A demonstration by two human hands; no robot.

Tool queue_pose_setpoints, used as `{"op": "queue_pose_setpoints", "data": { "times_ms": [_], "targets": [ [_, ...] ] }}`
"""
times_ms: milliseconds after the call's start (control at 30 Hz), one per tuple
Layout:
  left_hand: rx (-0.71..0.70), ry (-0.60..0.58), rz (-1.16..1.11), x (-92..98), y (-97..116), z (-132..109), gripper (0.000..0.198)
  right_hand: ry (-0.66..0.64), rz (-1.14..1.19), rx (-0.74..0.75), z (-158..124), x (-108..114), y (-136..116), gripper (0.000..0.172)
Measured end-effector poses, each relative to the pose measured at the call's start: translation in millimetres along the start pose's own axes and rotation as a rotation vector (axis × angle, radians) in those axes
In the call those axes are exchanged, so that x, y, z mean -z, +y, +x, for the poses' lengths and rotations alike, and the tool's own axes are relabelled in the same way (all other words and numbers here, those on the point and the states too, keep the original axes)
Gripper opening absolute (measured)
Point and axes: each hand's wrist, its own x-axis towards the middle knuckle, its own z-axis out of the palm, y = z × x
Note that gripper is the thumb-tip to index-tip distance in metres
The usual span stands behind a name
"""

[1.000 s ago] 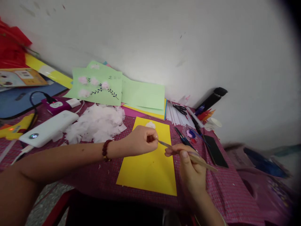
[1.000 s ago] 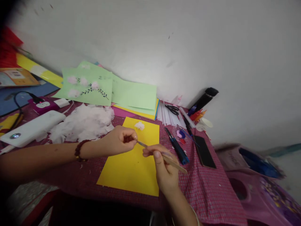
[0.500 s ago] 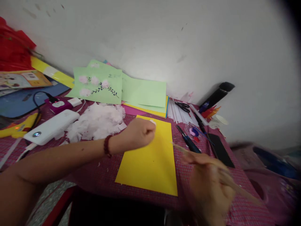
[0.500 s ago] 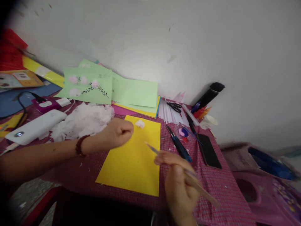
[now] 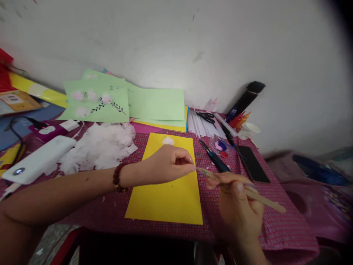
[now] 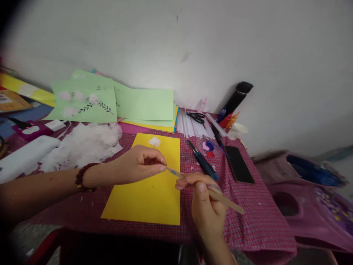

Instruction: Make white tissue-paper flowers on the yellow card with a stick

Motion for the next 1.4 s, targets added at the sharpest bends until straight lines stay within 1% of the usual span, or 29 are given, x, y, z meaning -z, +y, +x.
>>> {"op": "queue_pose_setpoints", "data": {
  "times_ms": [100,133,267,333,433,500,533,600,667,700,767,867,967,1033,1100,1167,1233,1300,1333,1367,1400],
  "targets": [
    [-0.054,0.002,0.042,-4.9,2,4,0.018,-0.031,-0.078,0.026,-2,4,-1,0.025],
    [-0.061,0.014,0.04,-6.0,2,5,0.017,-0.063,-0.111,0.036,-2,6,-2,0.025],
    [-0.059,0.066,0.049,-9.1,0,6,0.011,-0.291,-0.279,0.058,-3,8,-6,0.022],
    [-0.092,0.081,0.083,-10.5,-1,6,0.008,-0.358,-0.388,0.077,-2,6,-9,0.021],
    [-0.14,0.109,0.139,-11.5,-1,5,0.006,-0.383,-0.513,0.166,-3,2,-15,0.021],
    [-0.124,0.128,0.136,-10.5,-1,5,0.007,-0.399,-0.529,0.211,-5,0,-18,0.021],
    [-0.092,0.127,0.107,-9.4,-1,4,0.008,-0.411,-0.518,0.216,-6,0,-19,0.021],
    [0.016,0.081,-0.014,-6.5,0,4,0.009,-0.422,-0.467,0.192,-10,1,-20,0.021],
    [0.138,0.002,-0.163,-3.6,0,3,0.014,-0.4,-0.397,0.153,-13,4,-18,0.021],
    [0.175,-0.039,-0.23,-2.5,0,2,0.017,-0.383,-0.364,0.132,-14,6,-16,0.022],
    [0.195,-0.101,-0.335,-1.2,0,1,0.021,-0.351,-0.316,0.096,-16,8,-13,0.023],
    [0.162,-0.159,-0.401,-1.3,0,-3,0.025,-0.332,-0.301,0.069,-16,9,-9,0.022],
    [0.127,-0.155,-0.337,-2.7,-1,-6,0.022,-0.314,-0.31,0.051,-15,7,-8,0.022],
    [0.07,-0.093,-0.184,-3.1,-2,-7,0.016,-0.314,-0.343,0.032,-13,6,-9,0.022],
    [-0.003,-0.035,0.0,-2.5,-4,-6,0.012,-0.359,-0.408,0.036,-12,4,-12,0.023],
    [-0.016,-0.059,0.091,-0.3,-7,-6,0.011,-0.448,-0.488,0.081,-11,4,-13,0.023],
    [0.061,-0.157,0.037,3.4,-8,-7,0.01,-0.532,-0.558,0.164,-10,3,-13,0.024],
    [0.171,-0.256,-0.088,8.7,-9,-8,0.009,-0.592,-0.621,0.253,-9,2,-11,0.024],
    [0.214,-0.283,-0.138,12.2,-9,-9,0.009,-0.609,-0.644,0.291,-7,0,-10,0.024],
    [0.24,-0.286,-0.156,16.4,-9,-11,0.01,-0.622,-0.659,0.313,-6,-3,-9,0.023],
    [0.248,-0.248,-0.131,21.7,-9,-12,0.009,-0.628,-0.663,0.319,-4,-6,-8,0.023]
  ]
}}
